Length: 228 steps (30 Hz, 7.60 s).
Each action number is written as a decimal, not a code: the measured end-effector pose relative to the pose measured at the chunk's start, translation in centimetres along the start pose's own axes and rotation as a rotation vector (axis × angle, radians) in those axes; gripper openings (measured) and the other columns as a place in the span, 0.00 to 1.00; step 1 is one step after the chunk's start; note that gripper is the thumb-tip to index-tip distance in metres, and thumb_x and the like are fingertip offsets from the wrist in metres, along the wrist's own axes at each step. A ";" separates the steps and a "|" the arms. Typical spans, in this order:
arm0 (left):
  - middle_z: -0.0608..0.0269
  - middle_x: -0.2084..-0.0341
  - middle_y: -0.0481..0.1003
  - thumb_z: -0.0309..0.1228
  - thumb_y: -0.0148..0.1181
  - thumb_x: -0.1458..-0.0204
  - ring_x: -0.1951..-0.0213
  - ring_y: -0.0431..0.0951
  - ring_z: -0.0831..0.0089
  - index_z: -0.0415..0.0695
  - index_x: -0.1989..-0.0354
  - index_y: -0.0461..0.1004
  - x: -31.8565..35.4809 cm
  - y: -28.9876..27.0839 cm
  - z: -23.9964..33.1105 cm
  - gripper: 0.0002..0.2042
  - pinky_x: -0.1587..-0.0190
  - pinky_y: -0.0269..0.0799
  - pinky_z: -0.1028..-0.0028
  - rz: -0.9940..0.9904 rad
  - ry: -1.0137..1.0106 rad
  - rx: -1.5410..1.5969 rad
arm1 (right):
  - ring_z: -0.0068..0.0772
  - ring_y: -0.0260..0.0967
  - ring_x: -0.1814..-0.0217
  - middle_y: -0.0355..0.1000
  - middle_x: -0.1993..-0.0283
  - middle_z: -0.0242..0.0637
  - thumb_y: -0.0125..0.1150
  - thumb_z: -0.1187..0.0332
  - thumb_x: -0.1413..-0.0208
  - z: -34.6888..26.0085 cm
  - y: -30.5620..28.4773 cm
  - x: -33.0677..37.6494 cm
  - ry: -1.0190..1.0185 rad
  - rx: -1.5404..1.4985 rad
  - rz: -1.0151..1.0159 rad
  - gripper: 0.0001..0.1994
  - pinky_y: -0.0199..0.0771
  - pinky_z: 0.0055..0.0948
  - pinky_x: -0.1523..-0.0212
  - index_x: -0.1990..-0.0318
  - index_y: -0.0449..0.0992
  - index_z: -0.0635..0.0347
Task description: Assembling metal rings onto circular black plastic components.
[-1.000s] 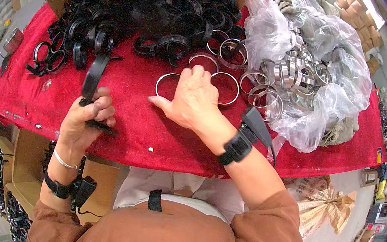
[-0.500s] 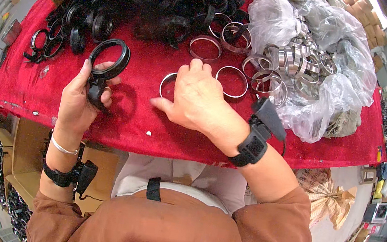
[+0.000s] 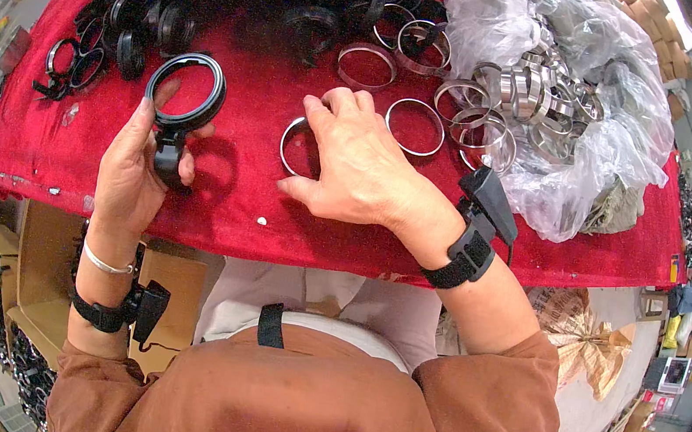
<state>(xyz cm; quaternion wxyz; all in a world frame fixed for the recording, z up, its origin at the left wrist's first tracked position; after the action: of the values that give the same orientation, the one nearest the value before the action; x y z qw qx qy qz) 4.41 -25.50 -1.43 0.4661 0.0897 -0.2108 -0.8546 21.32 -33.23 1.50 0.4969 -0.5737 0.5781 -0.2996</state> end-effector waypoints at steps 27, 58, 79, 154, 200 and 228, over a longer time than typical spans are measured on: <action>0.56 0.59 0.73 0.42 0.38 0.38 0.73 0.77 0.71 0.47 0.34 0.45 1.7 3.8 -1.8 0.26 0.69 0.76 0.75 -0.172 -0.151 -0.098 | 0.51 0.62 0.51 0.61 0.52 0.51 0.70 0.71 0.69 -3.9 -6.1 0.7 -0.167 -0.261 0.264 0.34 0.66 0.37 0.50 0.48 0.65 0.66; 0.68 0.71 0.70 0.30 0.49 0.42 0.77 0.69 0.83 0.39 0.47 0.62 5.3 1.1 1.9 0.16 0.79 0.68 0.82 -0.056 -0.084 -0.262 | 0.17 0.60 0.73 0.67 0.75 0.29 0.43 0.53 0.37 -4.4 2.7 -4.6 0.266 -0.977 -0.032 0.21 0.63 0.22 0.73 0.70 0.69 0.64; 0.63 0.61 0.72 0.26 0.51 0.43 0.60 0.72 0.78 0.35 0.50 0.65 4.1 -0.3 4.8 0.14 0.55 0.69 0.79 0.246 0.434 -0.330 | 0.22 0.59 0.79 0.64 0.82 0.34 0.42 0.51 0.37 -7.5 0.9 -7.4 0.188 -0.863 0.531 0.24 0.61 0.26 0.76 0.76 0.69 0.63; 0.42 0.42 0.51 0.33 0.50 0.48 0.39 0.52 0.50 0.36 0.36 0.43 9.5 4.9 2.1 0.33 0.38 0.49 0.61 -0.300 0.330 -0.517 | 0.51 0.72 0.55 0.66 0.52 0.59 0.75 0.64 0.67 -12.2 -1.7 2.3 -0.396 -0.441 0.158 0.46 0.76 0.36 0.59 0.41 0.55 0.75; 0.50 0.71 0.74 0.52 0.40 0.41 0.80 0.71 0.75 0.45 0.56 0.67 0.3 1.8 -2.3 0.22 0.78 0.67 0.76 -0.080 -0.306 0.205 | 0.48 0.63 0.59 0.63 0.62 0.47 0.70 0.49 0.65 6.3 -5.1 6.9 0.392 0.327 0.502 0.31 0.68 0.40 0.60 0.61 0.67 0.66; 0.44 0.65 0.74 0.49 0.35 0.38 0.78 0.75 0.69 0.40 0.51 0.62 -0.7 4.3 -3.1 0.23 0.73 0.73 0.73 -0.075 -0.200 0.128 | 0.50 0.64 0.55 0.66 0.57 0.53 0.66 0.59 0.62 3.6 -3.2 3.8 0.096 0.345 0.127 0.27 0.68 0.41 0.55 0.57 0.70 0.72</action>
<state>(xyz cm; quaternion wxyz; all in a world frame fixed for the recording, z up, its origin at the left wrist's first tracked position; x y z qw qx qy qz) 9.09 -27.81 -2.32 0.4038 0.0413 -0.3071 -0.8608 26.40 -36.61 2.34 0.5775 -0.4274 0.5763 -0.3895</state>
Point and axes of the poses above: each hand's wrist, its own x-axis away from the middle knuckle, its own y-axis out of the palm, z = x × y, the point moved 8 cm from there along -x, towards the middle knuckle
